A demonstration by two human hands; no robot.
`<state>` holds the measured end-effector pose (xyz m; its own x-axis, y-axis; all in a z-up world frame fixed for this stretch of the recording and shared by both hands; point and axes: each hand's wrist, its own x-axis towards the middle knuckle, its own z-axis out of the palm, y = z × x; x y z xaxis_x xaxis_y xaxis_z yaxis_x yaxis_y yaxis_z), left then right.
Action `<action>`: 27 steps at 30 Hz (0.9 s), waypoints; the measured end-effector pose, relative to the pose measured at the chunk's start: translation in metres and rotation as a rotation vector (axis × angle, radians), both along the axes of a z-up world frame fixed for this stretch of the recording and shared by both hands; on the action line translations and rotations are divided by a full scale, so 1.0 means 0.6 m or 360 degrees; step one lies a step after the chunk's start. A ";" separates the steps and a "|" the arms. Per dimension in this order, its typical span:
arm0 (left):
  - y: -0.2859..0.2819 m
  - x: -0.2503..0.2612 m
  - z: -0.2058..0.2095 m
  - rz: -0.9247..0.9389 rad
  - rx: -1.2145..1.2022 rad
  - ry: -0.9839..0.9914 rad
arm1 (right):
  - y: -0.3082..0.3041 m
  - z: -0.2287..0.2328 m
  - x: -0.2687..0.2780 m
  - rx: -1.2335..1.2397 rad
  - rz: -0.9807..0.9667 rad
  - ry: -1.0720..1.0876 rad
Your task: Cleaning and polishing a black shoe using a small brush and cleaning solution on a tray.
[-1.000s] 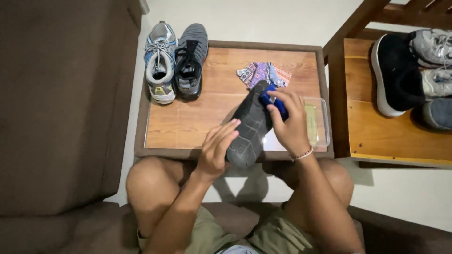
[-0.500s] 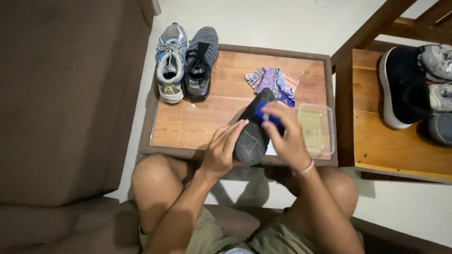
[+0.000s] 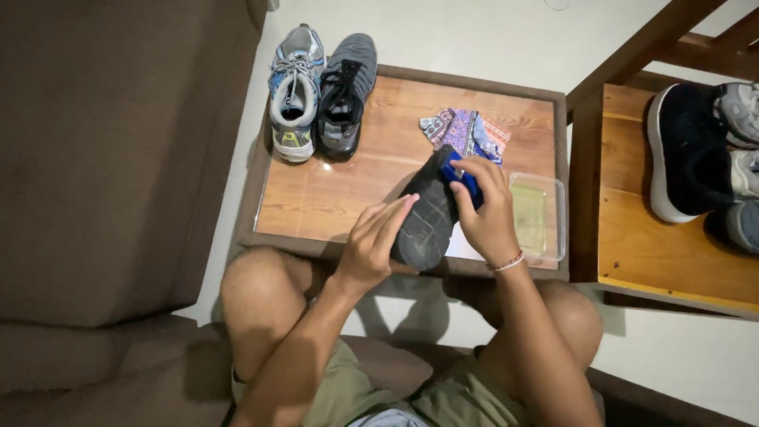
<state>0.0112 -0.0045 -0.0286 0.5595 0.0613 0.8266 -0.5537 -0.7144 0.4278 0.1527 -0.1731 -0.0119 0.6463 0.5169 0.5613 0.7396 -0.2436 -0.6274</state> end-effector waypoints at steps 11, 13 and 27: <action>0.016 -0.004 -0.030 0.0154 0.0119 -0.0193 | 0.027 -0.024 0.012 0.0150 -0.0096 0.0253; 0.021 -0.005 -0.019 0.0156 0.0114 -0.0201 | 0.024 -0.002 -0.007 0.0144 -0.0033 0.0214; 0.030 0.001 -0.020 0.0245 0.0239 -0.0200 | 0.023 0.027 -0.066 0.0155 0.0077 0.0237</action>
<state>0.0117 0.0137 -0.0404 0.4453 0.0090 0.8953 -0.4754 -0.8450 0.2449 0.1132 -0.1594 0.0041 0.7017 0.4973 0.5103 0.6462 -0.1426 -0.7497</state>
